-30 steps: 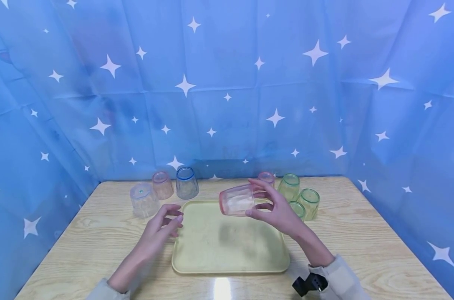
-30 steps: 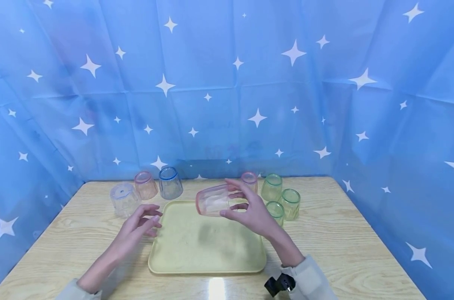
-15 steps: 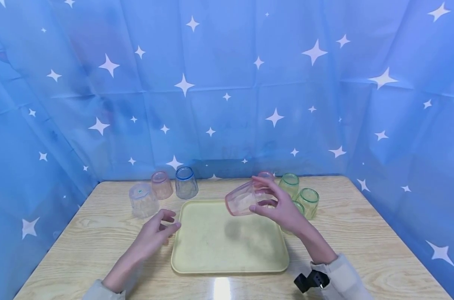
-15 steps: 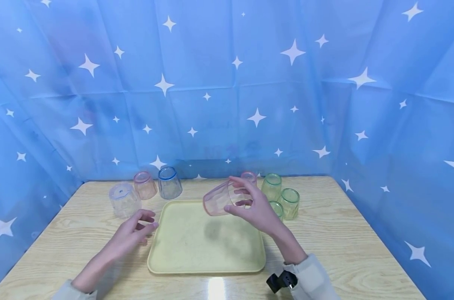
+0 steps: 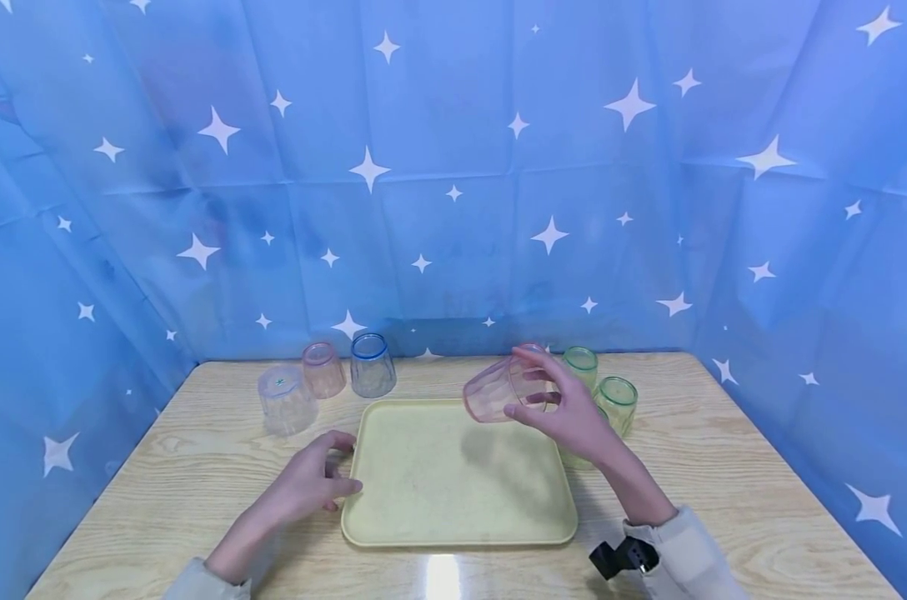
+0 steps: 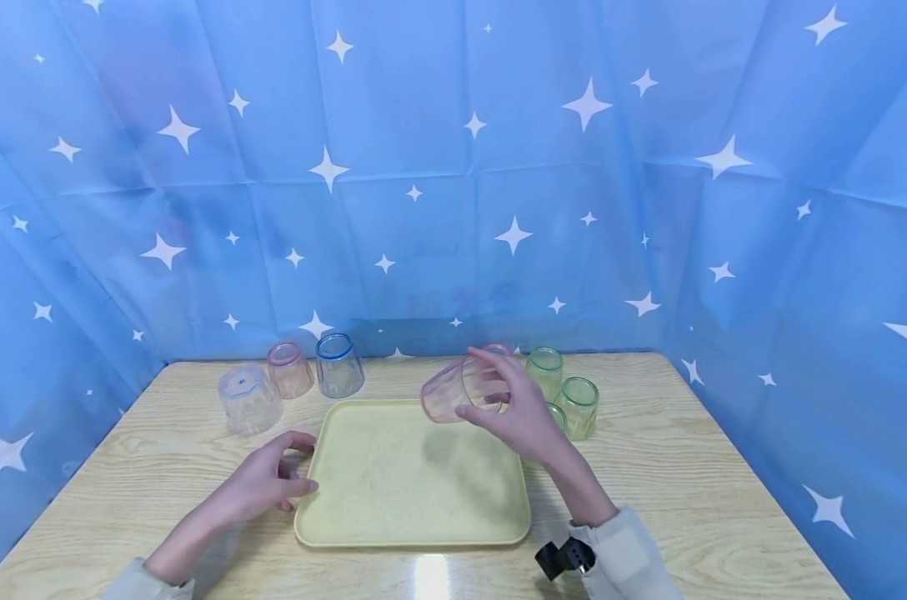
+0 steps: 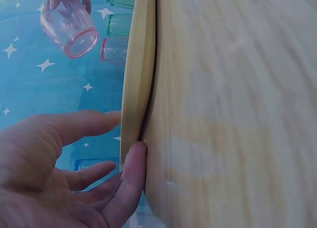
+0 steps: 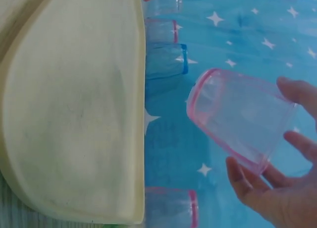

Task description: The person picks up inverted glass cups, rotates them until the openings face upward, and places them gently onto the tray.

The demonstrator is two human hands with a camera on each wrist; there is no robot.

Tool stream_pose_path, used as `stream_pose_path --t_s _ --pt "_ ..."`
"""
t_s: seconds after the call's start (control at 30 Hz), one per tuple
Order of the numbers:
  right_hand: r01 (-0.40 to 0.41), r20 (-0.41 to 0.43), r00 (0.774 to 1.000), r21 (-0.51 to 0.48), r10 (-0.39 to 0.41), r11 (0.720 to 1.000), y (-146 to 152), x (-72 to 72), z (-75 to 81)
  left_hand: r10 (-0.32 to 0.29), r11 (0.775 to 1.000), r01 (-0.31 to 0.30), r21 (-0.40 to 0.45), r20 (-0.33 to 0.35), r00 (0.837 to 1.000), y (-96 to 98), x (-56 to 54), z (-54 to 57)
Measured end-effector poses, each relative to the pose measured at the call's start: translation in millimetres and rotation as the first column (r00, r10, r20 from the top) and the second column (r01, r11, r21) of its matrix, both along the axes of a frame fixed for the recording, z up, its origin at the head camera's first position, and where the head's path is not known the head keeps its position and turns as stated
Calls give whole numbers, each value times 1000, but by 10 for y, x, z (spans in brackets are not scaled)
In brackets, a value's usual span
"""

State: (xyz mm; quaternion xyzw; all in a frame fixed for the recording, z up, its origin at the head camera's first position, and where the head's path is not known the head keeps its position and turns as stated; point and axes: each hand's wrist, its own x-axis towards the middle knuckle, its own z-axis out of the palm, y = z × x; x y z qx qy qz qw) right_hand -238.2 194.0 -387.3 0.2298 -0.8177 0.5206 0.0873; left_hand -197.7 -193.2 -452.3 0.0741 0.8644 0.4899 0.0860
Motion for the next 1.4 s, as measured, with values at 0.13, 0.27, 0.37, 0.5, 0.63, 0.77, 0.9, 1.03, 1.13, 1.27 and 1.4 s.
stream_pose_path --t_s 0.13,0.27,0.37,0.5,0.63,0.77,0.9,1.03,1.13,1.27,1.4 --pt "10 -21 1000 8 -10 1000 8 -13 -8 -56 998 56 -3 17 998 -10 6 1" --pt "35 -39 999 33 -33 999 11 -25 -13 -81 997 81 6 39 996 -15 16 2" --pt "58 -56 997 61 -55 996 16 -34 -18 -89 996 89 10 44 995 -15 20 0" --pt "88 -81 994 102 -80 991 24 -42 -22 -96 995 96 -2 30 995 -14 22 -7" --pt "114 -107 989 139 -99 984 32 -55 -34 -95 995 95 -6 21 995 -11 19 -12" --pt "127 -137 985 167 -105 978 39 -80 -64 -98 995 98 -4 21 995 -6 14 -12" --pt "135 -157 982 191 -106 972 51 -106 -100 -102 995 103 -8 17 995 -4 21 -4" --pt "134 -164 981 193 -103 972 72 -126 -127 -108 994 109 -7 17 994 -2 26 6" --pt "137 -170 980 195 -104 971 83 -135 -142 -113 994 113 -7 12 993 -1 22 8" --pt "147 -169 979 207 -113 967 80 -148 -166 -117 993 117 -25 -6 993 -3 8 -7" --pt "150 -168 979 209 -115 966 68 -169 -196 -110 993 109 -38 -13 994 -1 -1 -22"
